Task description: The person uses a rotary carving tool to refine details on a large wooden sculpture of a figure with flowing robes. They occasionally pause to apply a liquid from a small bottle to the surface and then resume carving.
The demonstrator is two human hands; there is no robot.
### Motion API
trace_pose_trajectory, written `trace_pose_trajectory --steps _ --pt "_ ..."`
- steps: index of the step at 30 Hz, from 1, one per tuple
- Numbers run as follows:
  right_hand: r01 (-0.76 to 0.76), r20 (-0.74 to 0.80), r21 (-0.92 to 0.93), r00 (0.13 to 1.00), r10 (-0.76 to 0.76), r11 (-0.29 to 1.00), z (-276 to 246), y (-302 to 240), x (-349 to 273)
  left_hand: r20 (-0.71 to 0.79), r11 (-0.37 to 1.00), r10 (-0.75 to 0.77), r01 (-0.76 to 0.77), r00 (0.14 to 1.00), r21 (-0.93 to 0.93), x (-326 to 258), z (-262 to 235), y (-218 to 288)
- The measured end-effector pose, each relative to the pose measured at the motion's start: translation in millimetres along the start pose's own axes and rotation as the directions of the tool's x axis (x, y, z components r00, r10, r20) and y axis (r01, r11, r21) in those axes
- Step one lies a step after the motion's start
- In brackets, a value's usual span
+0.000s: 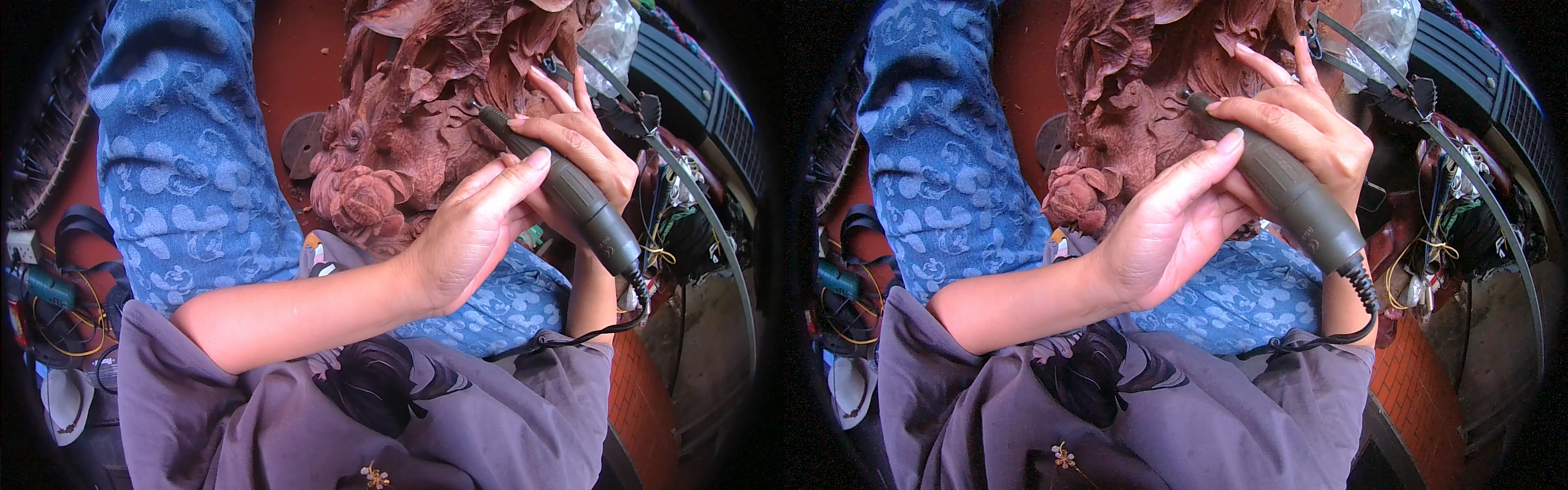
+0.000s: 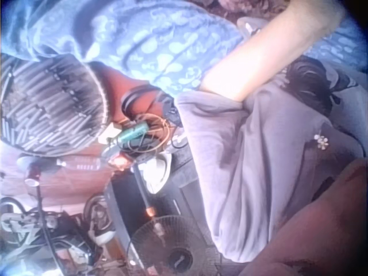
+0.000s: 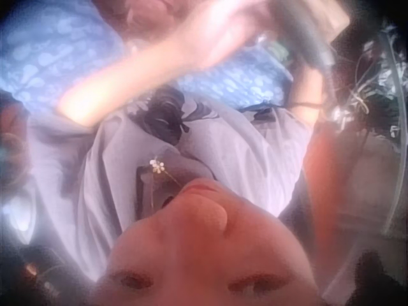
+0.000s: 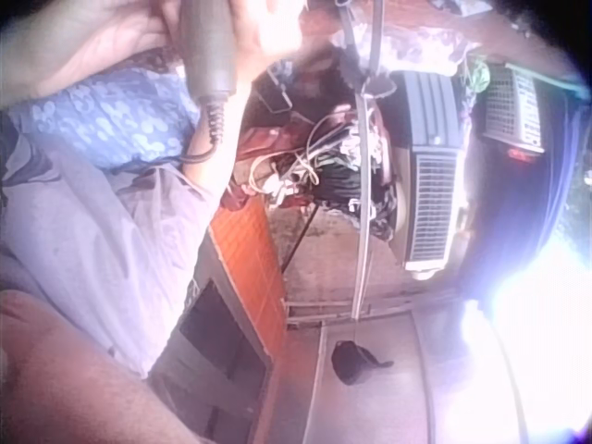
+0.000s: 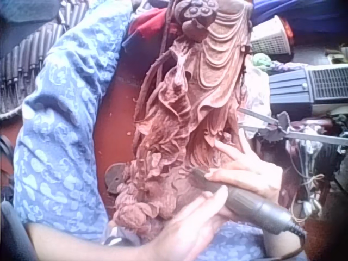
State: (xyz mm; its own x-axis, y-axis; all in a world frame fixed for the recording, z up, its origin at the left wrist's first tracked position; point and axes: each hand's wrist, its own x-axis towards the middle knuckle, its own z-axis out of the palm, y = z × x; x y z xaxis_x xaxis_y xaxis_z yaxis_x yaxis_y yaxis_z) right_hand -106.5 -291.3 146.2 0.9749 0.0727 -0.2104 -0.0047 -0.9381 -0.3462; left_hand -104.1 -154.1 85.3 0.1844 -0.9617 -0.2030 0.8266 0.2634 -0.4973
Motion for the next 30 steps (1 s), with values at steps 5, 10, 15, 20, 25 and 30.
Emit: trace_pose_trajectory --steps 5,10,15,20,25,30 --pt "-0.013 0.022 0.056 1.0 0.012 0.998 -7.2 2.4 -0.1 -0.028 1.0 0.022 -0.022 0.999 0.016 3.1 6.6 -5.0" --pt "-0.014 0.025 0.06 1.0 0.012 0.998 -4.3 4.1 -0.6 -0.046 1.0 0.021 -0.02 0.999 0.018 2.5 4.5 -3.7" --pt "0.014 0.008 0.025 1.0 -0.014 1.0 1.4 6.5 -0.6 -0.077 0.999 0.023 -0.021 0.997 0.028 1.5 2.6 0.0" --pt "0.01 -0.011 0.063 1.0 -0.009 0.998 -2.7 3.4 -6.9 -0.013 0.997 -0.031 0.032 0.999 0.066 0.9 1.3 -0.1" --pt "-0.198 -0.231 0.119 0.948 0.221 0.973 -6.1 -35.9 -39.5 -0.062 0.988 -0.042 0.05 0.997 0.143 -10.0 27.1 -5.9" --pt "-0.274 -0.366 0.147 0.878 0.31 0.95 26.3 -48.6 -46.6 -0.105 0.968 -0.08 0.102 0.991 0.228 -20.1 10.1 -6.3"
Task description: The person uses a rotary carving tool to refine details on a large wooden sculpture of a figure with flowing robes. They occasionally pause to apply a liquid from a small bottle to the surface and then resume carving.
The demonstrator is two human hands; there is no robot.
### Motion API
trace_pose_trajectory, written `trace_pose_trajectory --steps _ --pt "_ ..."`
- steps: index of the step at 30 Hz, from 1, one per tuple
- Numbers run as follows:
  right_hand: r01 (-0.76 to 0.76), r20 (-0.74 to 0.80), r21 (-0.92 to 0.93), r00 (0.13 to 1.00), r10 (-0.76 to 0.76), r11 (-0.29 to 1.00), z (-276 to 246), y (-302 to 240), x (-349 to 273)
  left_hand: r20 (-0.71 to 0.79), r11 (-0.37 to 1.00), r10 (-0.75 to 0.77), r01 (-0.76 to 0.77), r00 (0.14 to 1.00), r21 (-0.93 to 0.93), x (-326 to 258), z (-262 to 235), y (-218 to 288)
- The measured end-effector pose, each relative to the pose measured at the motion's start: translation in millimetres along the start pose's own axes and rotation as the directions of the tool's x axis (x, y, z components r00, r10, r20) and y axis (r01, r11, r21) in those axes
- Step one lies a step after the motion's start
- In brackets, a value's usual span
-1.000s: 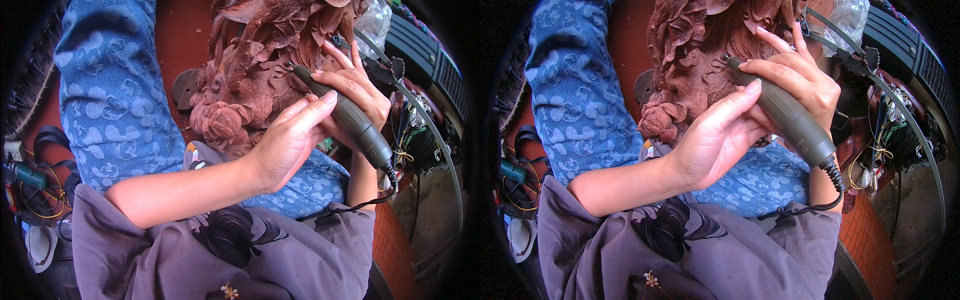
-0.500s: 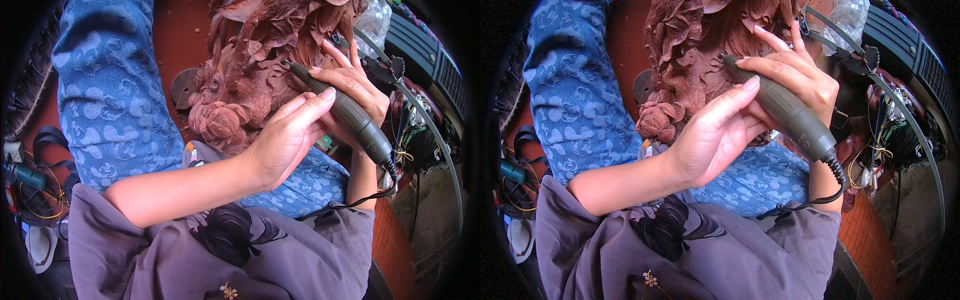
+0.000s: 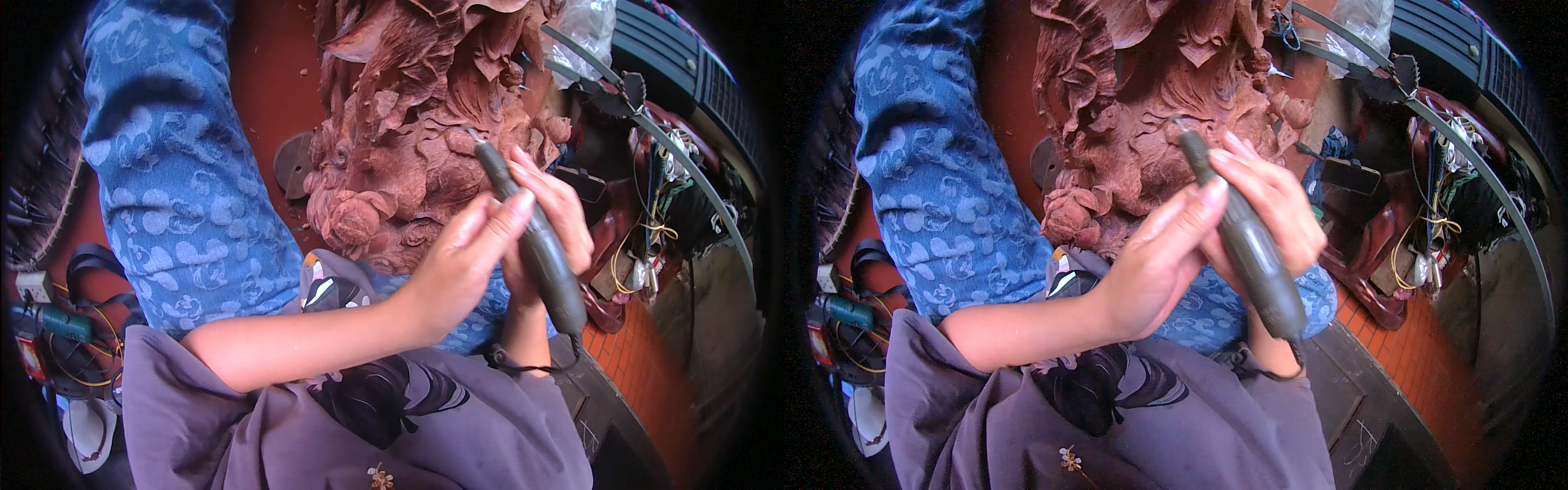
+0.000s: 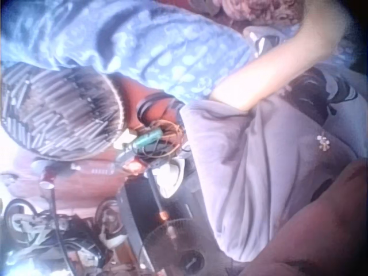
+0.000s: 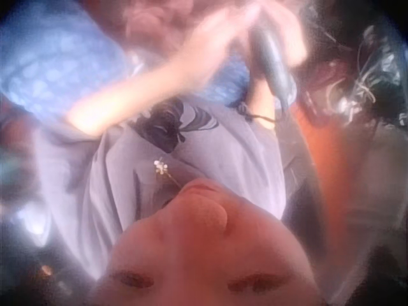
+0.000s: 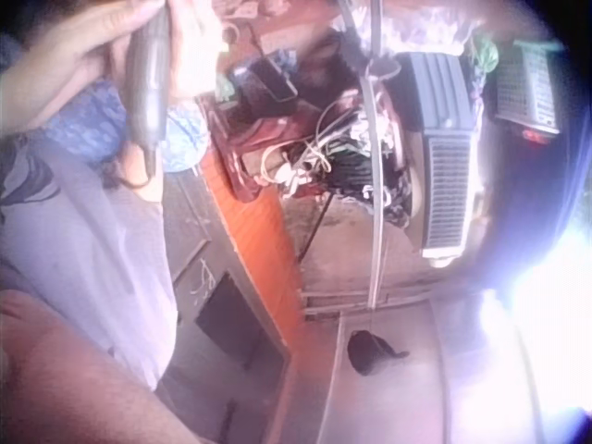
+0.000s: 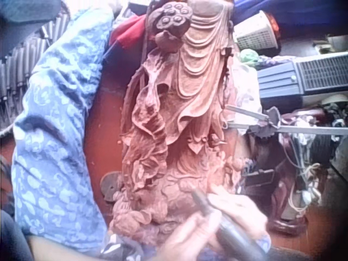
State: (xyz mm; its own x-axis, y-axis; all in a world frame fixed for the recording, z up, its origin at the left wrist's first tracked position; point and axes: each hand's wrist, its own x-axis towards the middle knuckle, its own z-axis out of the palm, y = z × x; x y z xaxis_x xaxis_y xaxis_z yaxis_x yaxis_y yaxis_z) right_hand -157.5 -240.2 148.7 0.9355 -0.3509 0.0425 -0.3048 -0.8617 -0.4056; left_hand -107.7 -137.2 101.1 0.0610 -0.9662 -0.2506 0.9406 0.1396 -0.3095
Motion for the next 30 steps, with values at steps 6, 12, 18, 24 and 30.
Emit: trace_pose_trajectory --steps 6,12,18,24,30 --pt "-0.142 -0.189 0.186 0.966 0.177 0.972 37.4 -2.1 -14.3 -0.106 0.992 0.056 -0.043 0.993 0.118 -4.2 -8.1 2.1" --pt "-0.17 -0.351 0.23 0.904 0.245 0.958 65.4 -5.5 -16.8 -0.222 0.983 0.064 -0.023 0.973 0.181 -4.0 -7.7 14.0" --pt "-0.163 -0.289 0.078 0.941 0.179 0.984 58.9 -9.3 -12.3 -0.27 0.996 0.04 -0.015 0.962 0.092 -3.0 -7.9 11.3" --pt "-0.149 -0.303 0.072 0.939 0.164 0.986 62.7 -7.6 -12.2 -0.271 0.995 0.06 -0.036 0.961 0.094 -2.7 -8.2 13.1" --pt "-0.126 -0.286 0.05 0.949 0.136 0.991 62.1 -7.8 -11.0 -0.274 0.994 0.088 -0.065 0.958 0.093 -3.4 -7.8 13.9"
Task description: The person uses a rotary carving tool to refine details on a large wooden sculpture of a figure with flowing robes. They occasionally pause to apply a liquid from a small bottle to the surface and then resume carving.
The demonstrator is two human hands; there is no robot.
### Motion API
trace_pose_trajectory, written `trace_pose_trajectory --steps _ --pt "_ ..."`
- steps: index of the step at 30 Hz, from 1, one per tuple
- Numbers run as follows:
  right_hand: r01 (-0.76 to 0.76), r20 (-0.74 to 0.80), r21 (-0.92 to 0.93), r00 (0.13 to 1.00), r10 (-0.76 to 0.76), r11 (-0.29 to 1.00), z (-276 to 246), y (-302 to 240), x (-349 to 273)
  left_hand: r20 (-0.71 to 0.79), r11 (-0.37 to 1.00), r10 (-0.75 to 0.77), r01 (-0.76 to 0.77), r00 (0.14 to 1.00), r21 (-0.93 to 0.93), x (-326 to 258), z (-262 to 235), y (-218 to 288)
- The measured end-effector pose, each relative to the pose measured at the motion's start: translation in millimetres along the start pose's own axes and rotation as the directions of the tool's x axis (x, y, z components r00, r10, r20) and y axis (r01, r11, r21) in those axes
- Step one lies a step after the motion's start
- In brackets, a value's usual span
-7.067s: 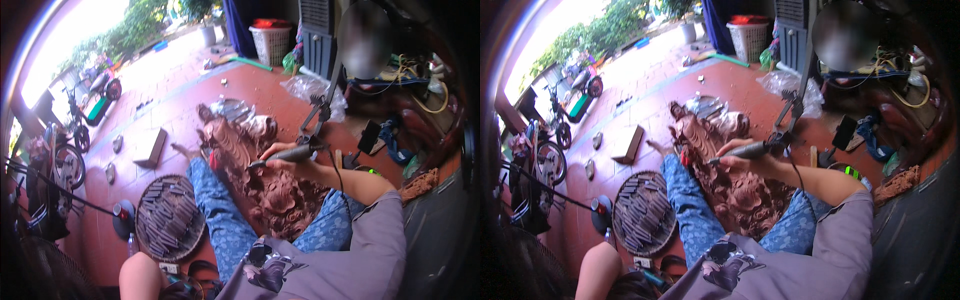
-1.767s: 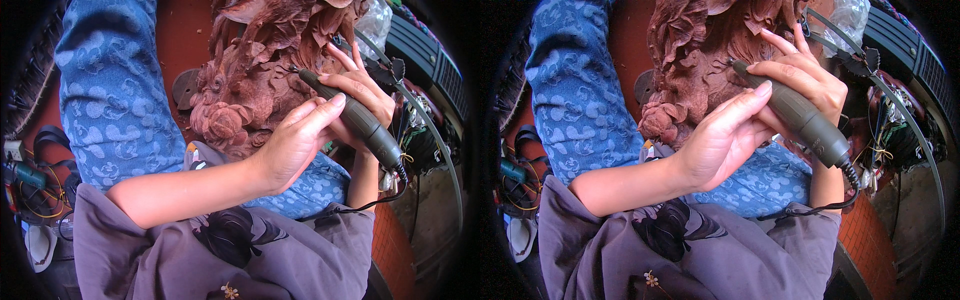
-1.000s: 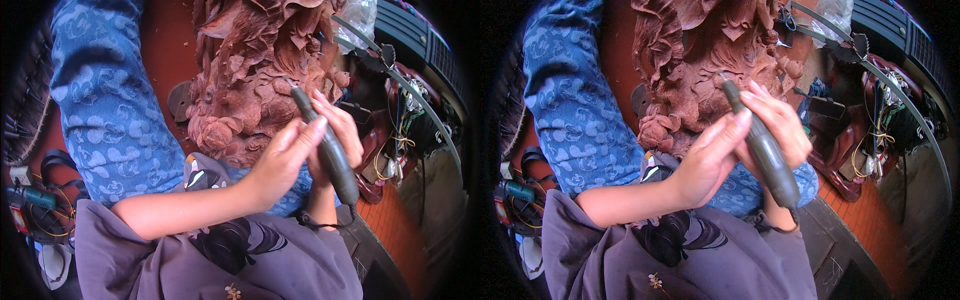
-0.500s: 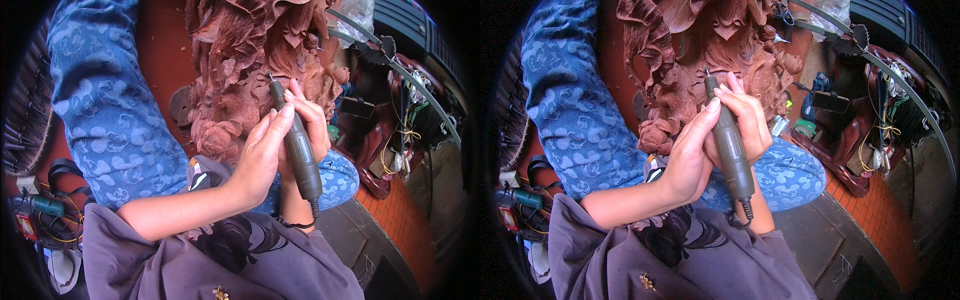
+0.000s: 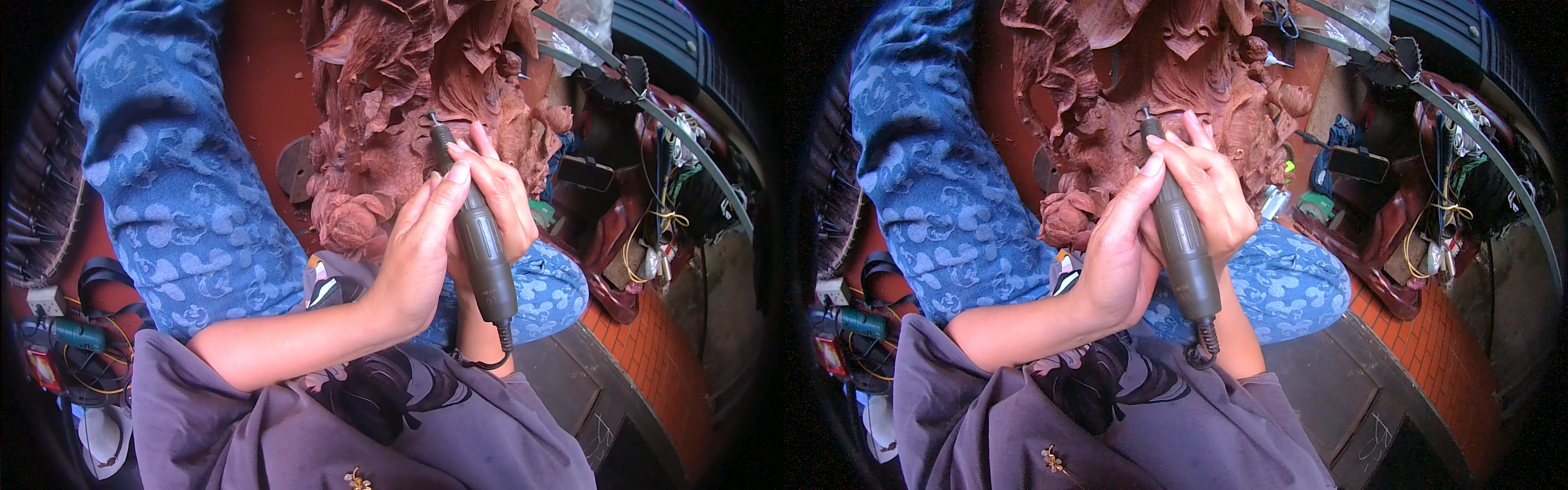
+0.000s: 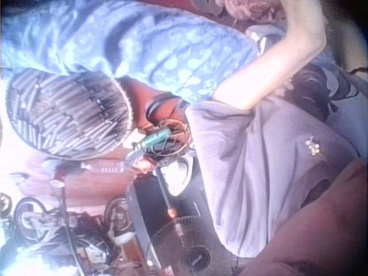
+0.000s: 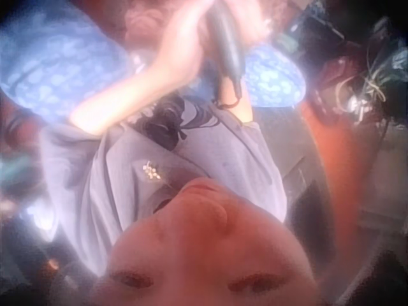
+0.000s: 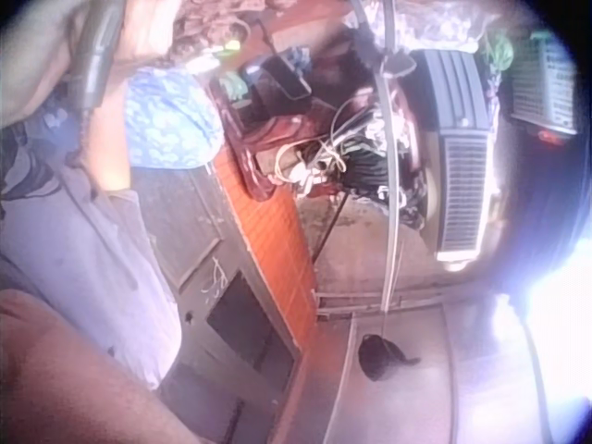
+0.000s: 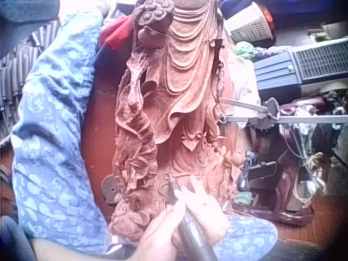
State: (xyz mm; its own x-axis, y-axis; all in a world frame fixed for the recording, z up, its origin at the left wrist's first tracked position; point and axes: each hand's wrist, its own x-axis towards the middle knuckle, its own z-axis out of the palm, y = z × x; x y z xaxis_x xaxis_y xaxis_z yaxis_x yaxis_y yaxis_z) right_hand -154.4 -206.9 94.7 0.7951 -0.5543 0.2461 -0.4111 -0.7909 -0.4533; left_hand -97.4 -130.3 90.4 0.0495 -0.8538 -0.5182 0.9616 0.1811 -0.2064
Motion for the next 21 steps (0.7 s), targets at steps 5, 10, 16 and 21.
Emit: trace_pose_trajectory --steps 5,10,16,21 --pt "0.028 -0.036 0.009 0.999 -0.028 1.0 -1.3 -0.2 -0.1 0.022 0.999 -0.051 0.052 0.998 -0.017 0.8 -0.3 -2.5" --pt "0.002 -0.048 -0.004 0.999 -0.002 1.0 0.4 -2.9 -2.9 0.04 0.997 -0.067 0.065 0.997 0.043 0.7 -5.6 -2.7" --pt "0.036 0.018 -0.017 0.999 -0.036 0.999 0.0 2.5 -2.7 0.003 0.999 -0.005 0.004 1.0 0.05 0.5 -3.9 -2.8" --pt "0.037 -0.019 -0.02 0.999 -0.038 0.999 -0.7 1.6 -3.7 0.016 0.998 -0.045 0.044 0.999 0.036 0.4 -4.3 -2.7"
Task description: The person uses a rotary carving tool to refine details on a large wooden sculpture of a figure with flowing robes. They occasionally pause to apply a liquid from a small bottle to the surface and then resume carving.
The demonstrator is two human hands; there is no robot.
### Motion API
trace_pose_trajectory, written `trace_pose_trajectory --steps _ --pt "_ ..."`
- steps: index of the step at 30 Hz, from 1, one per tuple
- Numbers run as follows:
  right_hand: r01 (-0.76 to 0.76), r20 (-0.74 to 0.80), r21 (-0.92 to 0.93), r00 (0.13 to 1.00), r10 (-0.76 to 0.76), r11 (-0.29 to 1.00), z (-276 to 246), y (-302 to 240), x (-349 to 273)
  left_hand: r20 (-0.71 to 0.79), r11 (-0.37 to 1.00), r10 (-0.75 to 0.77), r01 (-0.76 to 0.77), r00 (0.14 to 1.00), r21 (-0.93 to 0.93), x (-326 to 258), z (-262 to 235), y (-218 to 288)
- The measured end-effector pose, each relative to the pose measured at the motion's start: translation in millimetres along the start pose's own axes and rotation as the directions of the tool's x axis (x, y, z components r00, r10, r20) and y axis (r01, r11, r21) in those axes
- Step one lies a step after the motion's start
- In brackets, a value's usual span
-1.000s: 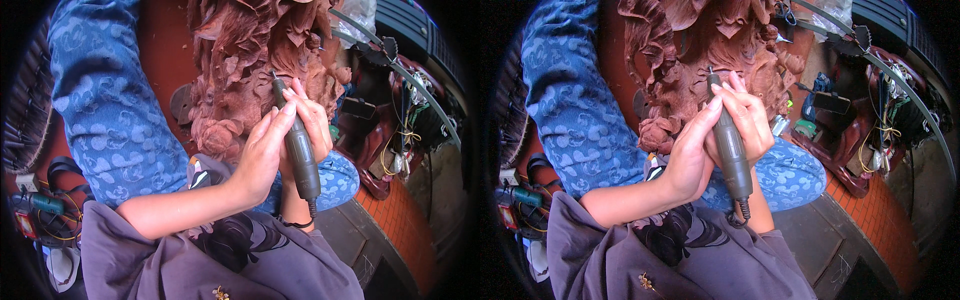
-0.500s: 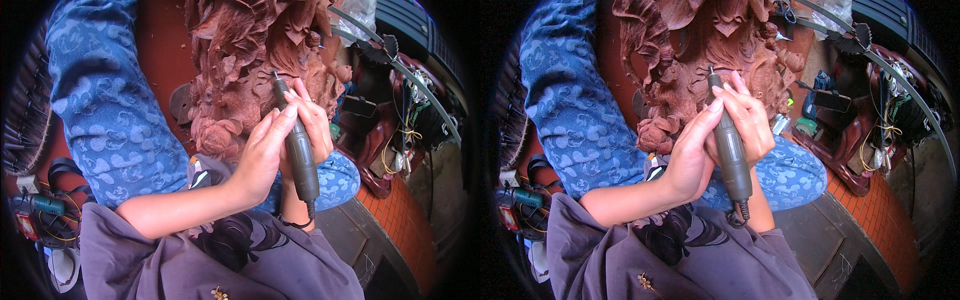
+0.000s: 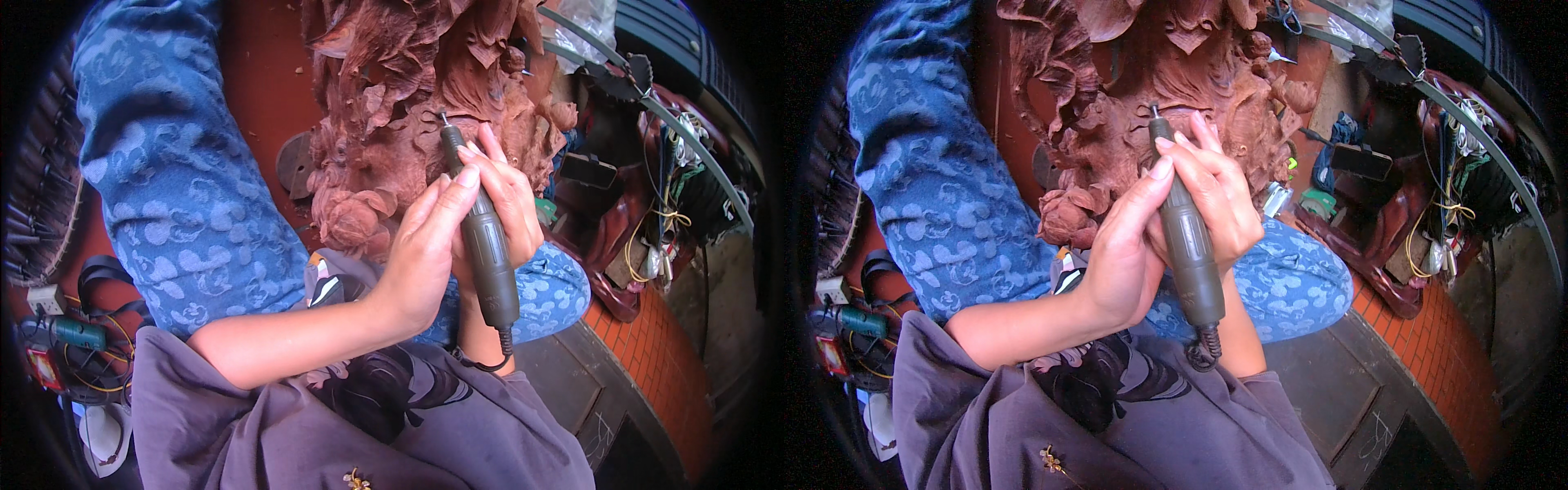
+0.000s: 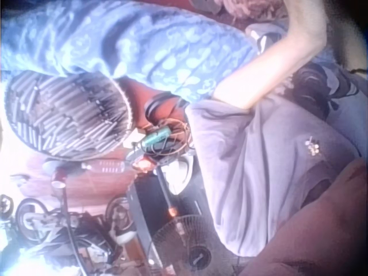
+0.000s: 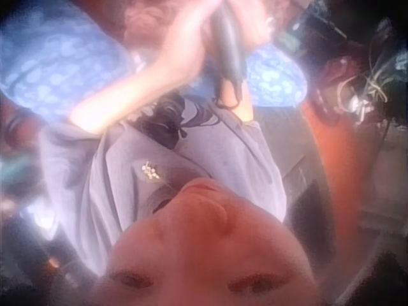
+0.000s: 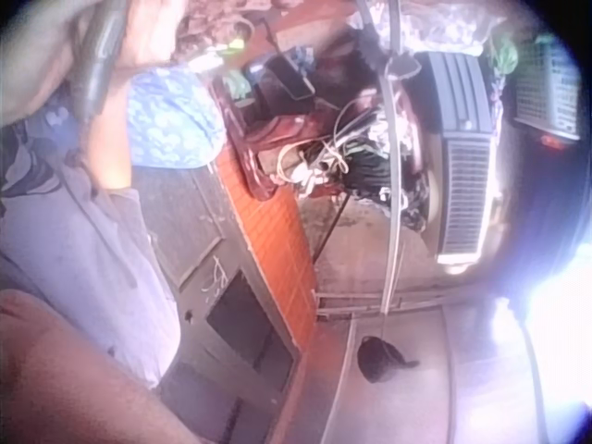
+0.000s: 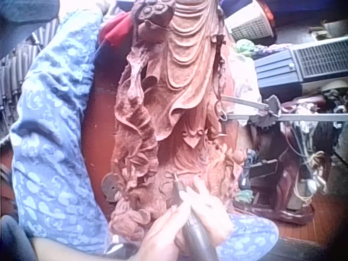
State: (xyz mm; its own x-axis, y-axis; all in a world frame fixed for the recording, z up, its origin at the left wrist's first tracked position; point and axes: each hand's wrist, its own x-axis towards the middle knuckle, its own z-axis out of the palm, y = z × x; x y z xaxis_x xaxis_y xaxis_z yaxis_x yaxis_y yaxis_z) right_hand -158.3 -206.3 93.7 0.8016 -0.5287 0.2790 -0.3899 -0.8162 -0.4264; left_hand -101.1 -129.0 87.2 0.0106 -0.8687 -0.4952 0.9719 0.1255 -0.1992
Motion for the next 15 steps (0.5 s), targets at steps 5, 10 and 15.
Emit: trace_pose_trajectory --steps 5,10,15 --pt "-0.004 -0.024 0.021 1.0 0.004 1.0 -1.5 -1.0 -0.6 0.016 0.999 -0.016 0.016 1.0 0.029 -1.0 0.4 0.3" --pt "-0.005 0.008 0.001 1.0 0.005 1.0 2.0 2.0 -1.9 0.006 0.999 0.033 -0.033 0.999 -0.013 0.3 -0.4 -0.2" --pt "0.006 0.094 -0.023 0.996 -0.004 1.0 -1.4 0.1 1.4 0.003 0.998 0.045 -0.044 0.999 -0.034 1.5 0.3 1.6"
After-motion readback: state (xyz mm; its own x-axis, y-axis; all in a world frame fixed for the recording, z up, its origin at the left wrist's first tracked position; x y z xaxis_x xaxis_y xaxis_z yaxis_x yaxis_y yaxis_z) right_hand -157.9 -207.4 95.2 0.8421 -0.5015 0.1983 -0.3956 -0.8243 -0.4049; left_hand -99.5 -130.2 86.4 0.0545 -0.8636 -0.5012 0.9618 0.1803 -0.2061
